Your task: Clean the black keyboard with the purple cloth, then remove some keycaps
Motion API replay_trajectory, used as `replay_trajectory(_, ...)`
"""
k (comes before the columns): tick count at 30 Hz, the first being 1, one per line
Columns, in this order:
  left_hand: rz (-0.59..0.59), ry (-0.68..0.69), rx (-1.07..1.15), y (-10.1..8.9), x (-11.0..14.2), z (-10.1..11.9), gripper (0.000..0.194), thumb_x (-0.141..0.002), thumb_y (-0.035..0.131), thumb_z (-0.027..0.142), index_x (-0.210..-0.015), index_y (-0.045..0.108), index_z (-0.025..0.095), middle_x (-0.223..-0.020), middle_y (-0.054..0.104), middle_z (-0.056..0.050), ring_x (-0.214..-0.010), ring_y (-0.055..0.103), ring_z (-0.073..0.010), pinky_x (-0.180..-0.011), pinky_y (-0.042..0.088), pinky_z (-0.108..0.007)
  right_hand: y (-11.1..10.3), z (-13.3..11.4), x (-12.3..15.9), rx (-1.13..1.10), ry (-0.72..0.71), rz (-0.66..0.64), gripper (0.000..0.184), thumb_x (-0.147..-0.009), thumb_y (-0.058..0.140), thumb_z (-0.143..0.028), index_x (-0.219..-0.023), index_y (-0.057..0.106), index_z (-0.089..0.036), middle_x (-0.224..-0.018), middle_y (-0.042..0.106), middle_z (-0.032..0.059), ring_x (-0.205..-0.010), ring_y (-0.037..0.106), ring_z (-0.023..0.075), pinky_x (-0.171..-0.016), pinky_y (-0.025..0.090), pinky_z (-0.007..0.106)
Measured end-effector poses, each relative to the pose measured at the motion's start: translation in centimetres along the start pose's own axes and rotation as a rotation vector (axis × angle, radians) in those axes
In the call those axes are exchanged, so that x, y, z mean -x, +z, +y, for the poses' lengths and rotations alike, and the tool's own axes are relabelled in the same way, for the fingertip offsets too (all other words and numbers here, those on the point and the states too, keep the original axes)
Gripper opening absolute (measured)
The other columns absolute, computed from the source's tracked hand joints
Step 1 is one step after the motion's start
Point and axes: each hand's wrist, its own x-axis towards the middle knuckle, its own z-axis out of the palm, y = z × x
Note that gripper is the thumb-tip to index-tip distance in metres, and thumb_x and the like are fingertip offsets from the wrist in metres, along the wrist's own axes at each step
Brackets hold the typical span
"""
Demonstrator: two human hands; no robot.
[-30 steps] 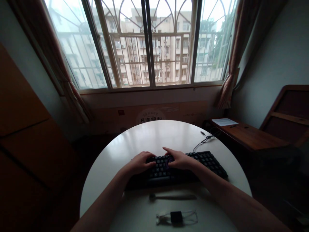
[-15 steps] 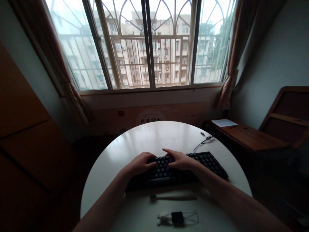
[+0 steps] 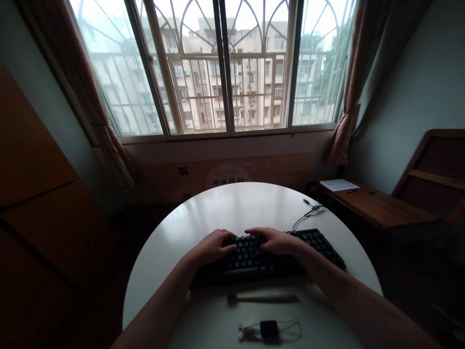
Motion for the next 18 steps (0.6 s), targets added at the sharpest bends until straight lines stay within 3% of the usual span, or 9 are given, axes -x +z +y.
replay_trajectory(8,0.0,-0.014,0.008,0.1,0.0,-0.2,0.039,-0.087,0.058,0.046,-0.117,0.067,0.024,-0.117,0.066,-0.008,-0.109,0.058,-0.0265,-0.095,0.045,-0.036,-1.1,-1.3,0.8,0.219,0.136,0.061,0.071,-0.066,0.064,-0.017,-0.136,0.057,-0.025,-0.134,0.059,0.0086,-0.127,0.05,0.0339,-0.11,0.031,0.051)
replay_trajectory(18,-0.004,-0.022,-0.008,-0.1,0.1,0.3,0.037,-0.086,0.06,0.043,-0.115,0.068,0.023,-0.116,0.067,-0.008,-0.109,0.058,-0.0276,-0.095,0.045,-0.037,-0.8,-0.1,0.4,0.193,0.109,0.051,0.074,-0.067,0.065,-0.023,-0.14,0.052,-0.022,-0.131,0.062,0.0079,-0.118,0.058,0.0294,-0.102,0.043,0.039)
